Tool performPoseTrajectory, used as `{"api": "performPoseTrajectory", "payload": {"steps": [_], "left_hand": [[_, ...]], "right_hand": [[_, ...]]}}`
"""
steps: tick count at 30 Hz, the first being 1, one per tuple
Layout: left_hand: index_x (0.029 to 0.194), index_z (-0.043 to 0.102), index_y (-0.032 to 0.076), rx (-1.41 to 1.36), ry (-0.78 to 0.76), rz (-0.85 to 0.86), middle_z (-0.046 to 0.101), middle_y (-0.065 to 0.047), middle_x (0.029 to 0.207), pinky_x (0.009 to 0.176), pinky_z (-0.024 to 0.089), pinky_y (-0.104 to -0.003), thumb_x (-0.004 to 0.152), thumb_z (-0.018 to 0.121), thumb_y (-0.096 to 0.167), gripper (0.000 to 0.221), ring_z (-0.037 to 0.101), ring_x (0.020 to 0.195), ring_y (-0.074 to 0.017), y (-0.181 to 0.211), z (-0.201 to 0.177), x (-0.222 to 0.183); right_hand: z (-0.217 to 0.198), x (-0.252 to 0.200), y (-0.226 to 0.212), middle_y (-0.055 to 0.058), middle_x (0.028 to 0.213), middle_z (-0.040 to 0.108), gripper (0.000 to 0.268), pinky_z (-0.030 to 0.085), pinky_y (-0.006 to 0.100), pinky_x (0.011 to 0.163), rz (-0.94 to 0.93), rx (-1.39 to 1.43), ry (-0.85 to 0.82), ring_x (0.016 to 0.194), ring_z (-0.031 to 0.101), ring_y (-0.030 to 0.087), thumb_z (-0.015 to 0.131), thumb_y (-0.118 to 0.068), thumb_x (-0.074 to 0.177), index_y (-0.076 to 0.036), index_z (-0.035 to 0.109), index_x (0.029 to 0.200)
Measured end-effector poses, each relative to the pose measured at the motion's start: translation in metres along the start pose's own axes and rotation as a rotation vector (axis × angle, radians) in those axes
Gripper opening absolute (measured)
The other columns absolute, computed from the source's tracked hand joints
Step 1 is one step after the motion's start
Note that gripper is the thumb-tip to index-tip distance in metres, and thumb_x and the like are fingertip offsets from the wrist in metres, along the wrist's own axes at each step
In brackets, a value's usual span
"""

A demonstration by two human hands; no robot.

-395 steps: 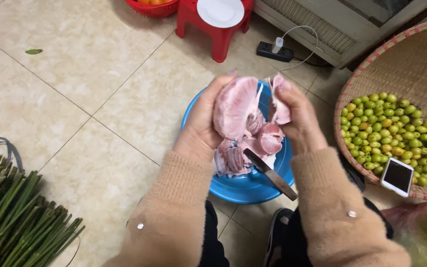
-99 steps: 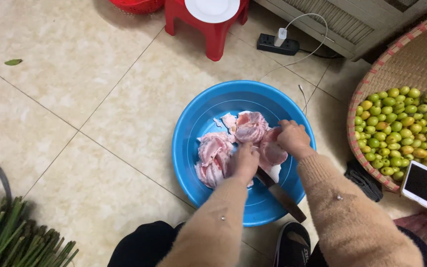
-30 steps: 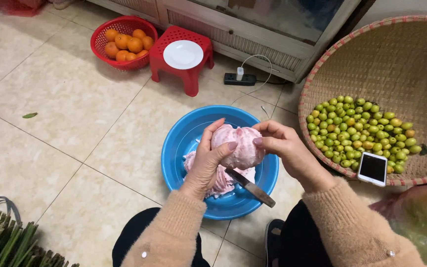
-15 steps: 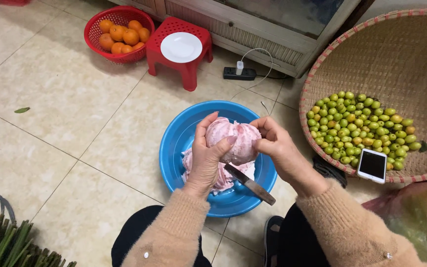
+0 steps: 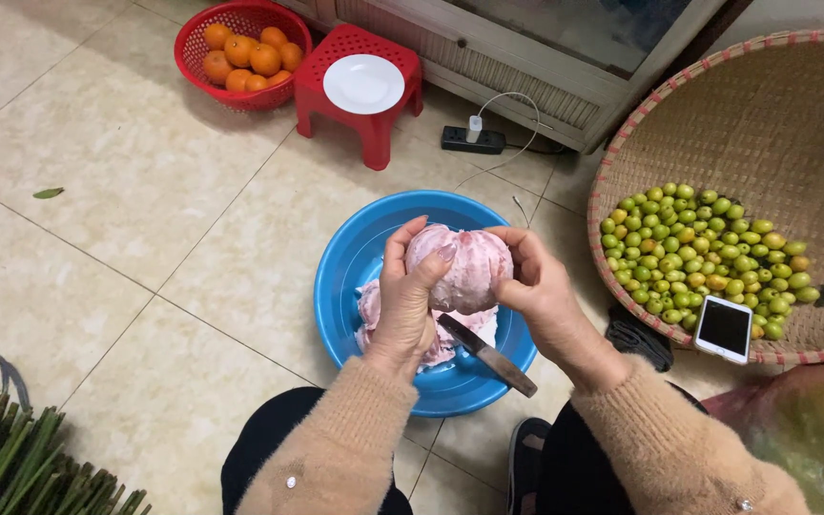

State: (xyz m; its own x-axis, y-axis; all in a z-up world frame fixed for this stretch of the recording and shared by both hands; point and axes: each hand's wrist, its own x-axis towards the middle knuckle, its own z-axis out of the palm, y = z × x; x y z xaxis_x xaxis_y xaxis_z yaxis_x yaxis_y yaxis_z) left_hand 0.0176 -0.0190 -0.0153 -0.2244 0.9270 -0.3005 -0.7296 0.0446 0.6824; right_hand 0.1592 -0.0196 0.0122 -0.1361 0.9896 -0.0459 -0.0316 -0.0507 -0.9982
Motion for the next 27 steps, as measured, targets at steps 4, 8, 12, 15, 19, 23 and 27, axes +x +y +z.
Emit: {"api": "performPoseTrajectory", "payload": {"steps": [4,8,12,15,19,23,27], "left_hand": [[0.133,0.062,0.012,-0.016,0.018,-0.01,0.061,-0.01,0.118,0.079,0.059,-0.035,0.067,0.091,0.02,0.073,0.066,0.098,-0.021,0.003,-0.001,0.001],[0.132,0.063,0.012,-0.053,0.038,-0.045,0.06,-0.011,0.118,0.077,0.059,-0.036,0.069,0.091,0.022,0.07,0.066,0.096,-0.0225,0.002,-0.004,0.005],[0.132,0.063,0.013,-0.085,0.084,-0.125,0.062,-0.011,0.111,0.074,0.059,-0.038,0.073,0.089,0.026,0.066,0.068,0.093,-0.0243,0.002,-0.008,0.011],[0.131,0.063,0.013,-0.116,0.111,-0.162,0.065,-0.013,0.109,0.074,0.06,-0.04,0.074,0.088,0.027,0.064,0.07,0.093,-0.0264,-0.003,-0.014,0.016],[0.124,0.065,0.013,-0.16,0.147,-0.223,0.067,-0.015,0.106,0.074,0.059,-0.046,0.072,0.089,0.031,0.059,0.07,0.091,-0.0293,0.007,-0.009,0.012],[0.127,0.06,0.014,-0.162,0.136,-0.401,0.062,-0.019,0.115,0.085,0.052,-0.061,0.072,0.086,0.043,0.067,0.063,0.1,-0.0331,0.011,-0.012,0.02],[0.138,0.049,0.001,-0.2,0.098,-0.547,0.057,-0.026,0.123,0.092,0.046,-0.071,0.07,0.086,0.047,0.09,0.061,0.109,-0.0411,0.016,-0.015,0.032]], "right_hand": [[0.007,-0.003,0.001,0.013,0.121,0.063,0.08,0.051,0.034,0.099,-0.023,-0.005,-0.016,0.114,0.059,0.021,0.059,0.002,0.067,0.001,0.052,0.147],[0.009,-0.002,0.005,0.013,0.13,0.06,0.084,0.048,0.036,0.106,-0.061,0.001,-0.027,0.122,0.056,0.021,0.058,0.004,0.068,-0.001,0.047,0.151],[0.006,0.002,0.013,0.008,0.119,0.058,0.092,0.051,0.031,0.097,-0.124,-0.058,-0.043,0.109,0.057,0.016,0.06,0.005,0.067,-0.007,0.043,0.156],[0.015,0.0,0.009,0.007,0.108,0.056,0.096,0.05,0.027,0.091,-0.178,-0.097,-0.05,0.101,0.056,0.016,0.062,0.004,0.068,-0.011,0.038,0.16],[0.016,-0.005,0.012,0.004,0.108,0.056,0.097,0.049,0.025,0.087,-0.19,-0.146,-0.059,0.099,0.054,0.012,0.06,0.005,0.069,-0.016,0.036,0.161],[0.017,-0.006,0.01,0.007,0.112,0.054,0.101,0.049,0.028,0.089,-0.242,-0.244,-0.1,0.1,0.053,0.014,0.059,0.008,0.068,-0.014,0.031,0.163],[0.009,0.0,0.023,0.011,0.125,0.053,0.104,0.05,0.031,0.094,-0.357,-0.355,-0.149,0.108,0.052,0.017,0.06,0.01,0.068,-0.012,0.027,0.164]]}}
